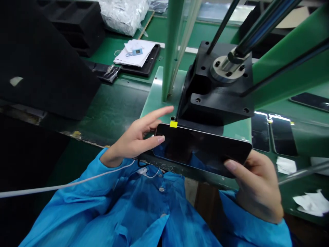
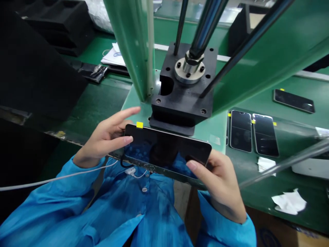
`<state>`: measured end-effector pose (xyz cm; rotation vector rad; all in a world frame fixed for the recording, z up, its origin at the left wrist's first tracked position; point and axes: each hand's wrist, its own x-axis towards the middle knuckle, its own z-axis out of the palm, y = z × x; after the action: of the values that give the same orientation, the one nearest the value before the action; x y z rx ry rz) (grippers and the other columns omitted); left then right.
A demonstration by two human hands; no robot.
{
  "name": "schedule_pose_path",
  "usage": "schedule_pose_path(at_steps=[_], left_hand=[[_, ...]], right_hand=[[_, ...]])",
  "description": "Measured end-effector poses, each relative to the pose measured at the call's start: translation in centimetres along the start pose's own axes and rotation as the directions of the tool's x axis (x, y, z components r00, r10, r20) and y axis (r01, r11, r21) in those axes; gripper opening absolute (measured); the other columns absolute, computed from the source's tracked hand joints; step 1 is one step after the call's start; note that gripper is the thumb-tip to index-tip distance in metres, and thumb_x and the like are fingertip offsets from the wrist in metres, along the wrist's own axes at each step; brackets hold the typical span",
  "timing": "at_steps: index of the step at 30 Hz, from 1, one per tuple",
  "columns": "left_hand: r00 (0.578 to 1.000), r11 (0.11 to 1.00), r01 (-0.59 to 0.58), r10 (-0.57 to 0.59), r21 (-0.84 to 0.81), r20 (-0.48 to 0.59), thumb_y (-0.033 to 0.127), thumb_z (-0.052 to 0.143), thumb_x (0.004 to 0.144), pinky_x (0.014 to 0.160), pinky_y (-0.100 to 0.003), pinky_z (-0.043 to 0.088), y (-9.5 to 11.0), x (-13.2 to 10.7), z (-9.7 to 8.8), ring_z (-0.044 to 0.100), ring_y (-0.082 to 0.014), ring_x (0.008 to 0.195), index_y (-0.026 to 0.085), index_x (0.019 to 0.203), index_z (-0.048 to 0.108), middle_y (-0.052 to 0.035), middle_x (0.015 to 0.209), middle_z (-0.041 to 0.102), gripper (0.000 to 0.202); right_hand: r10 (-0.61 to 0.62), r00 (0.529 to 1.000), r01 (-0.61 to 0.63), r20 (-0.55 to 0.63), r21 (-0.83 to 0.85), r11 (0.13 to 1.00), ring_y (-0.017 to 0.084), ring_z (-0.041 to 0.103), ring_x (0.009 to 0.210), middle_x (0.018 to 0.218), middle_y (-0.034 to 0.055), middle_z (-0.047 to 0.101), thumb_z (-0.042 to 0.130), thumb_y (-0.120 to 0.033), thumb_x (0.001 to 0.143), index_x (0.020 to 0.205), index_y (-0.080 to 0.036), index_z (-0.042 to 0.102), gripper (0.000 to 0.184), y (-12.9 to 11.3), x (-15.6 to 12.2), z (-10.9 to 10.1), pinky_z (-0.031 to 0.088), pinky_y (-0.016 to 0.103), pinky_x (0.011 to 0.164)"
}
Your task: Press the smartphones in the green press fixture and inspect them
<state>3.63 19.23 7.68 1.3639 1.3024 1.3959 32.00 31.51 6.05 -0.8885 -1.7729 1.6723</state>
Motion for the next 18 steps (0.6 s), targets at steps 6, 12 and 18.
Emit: schedule_pose_path(at_steps=[6, 12, 18], left_hand=[[0.996, 0.996, -0.073, 0.07, 0.053, 0.057, 0.016, 0.065, 0.09, 0.068, -0.023, 0.049, -0.03, 0.27, -0.29, 0.064, -0.0127, 0.077, 0.023, 0.112, 0.075, -0.0048, 0.091, 0.072, 0.025], [0.991, 0.995, -0.089, 0.085, 0.041, 0.105, 0.008, 0.058, 0.09, 0.066, -0.026, 0.049, 0.34, 0.23, -0.29, 0.064, -0.0153, 0.078, 0.02, 0.093, 0.079, -0.0066, 0.089, 0.072, 0.025], [0.991, 0.996, -0.072, 0.066, 0.047, 0.116, 0.006, 0.055, 0.09, 0.064, -0.026, 0.048, 0.23, 0.12, -0.39, 0.06, -0.014, 0.073, 0.02, 0.08, 0.075, -0.0041, 0.08, 0.069, 0.026]], right_hand=[[-0.017, 0.999, 0.017, 0.045, -0.001, 1.0, 0.02, 0.053, 0.072, 0.082, -0.0002, 0.062, 0.075, -0.036, 0.092, 0.095, -0.026, 0.073, 0.011, -0.34, 0.23, -0.04, 0.044, 0.027, 0.062], [-0.038, 0.998, 0.038, 0.051, 0.004, 0.999, 0.021, 0.059, 0.076, 0.088, -0.001, 0.066, 0.075, -0.038, 0.093, 0.096, -0.028, 0.073, 0.01, -0.68, 0.37, 0.31, 0.048, 0.027, 0.064], [-0.015, 0.998, 0.012, 0.054, 0.062, 0.998, 0.025, 0.066, 0.089, 0.09, -0.002, 0.069, 0.078, -0.038, 0.09, 0.1, -0.031, 0.075, 0.012, -0.73, 0.41, 0.36, 0.053, 0.029, 0.074]])
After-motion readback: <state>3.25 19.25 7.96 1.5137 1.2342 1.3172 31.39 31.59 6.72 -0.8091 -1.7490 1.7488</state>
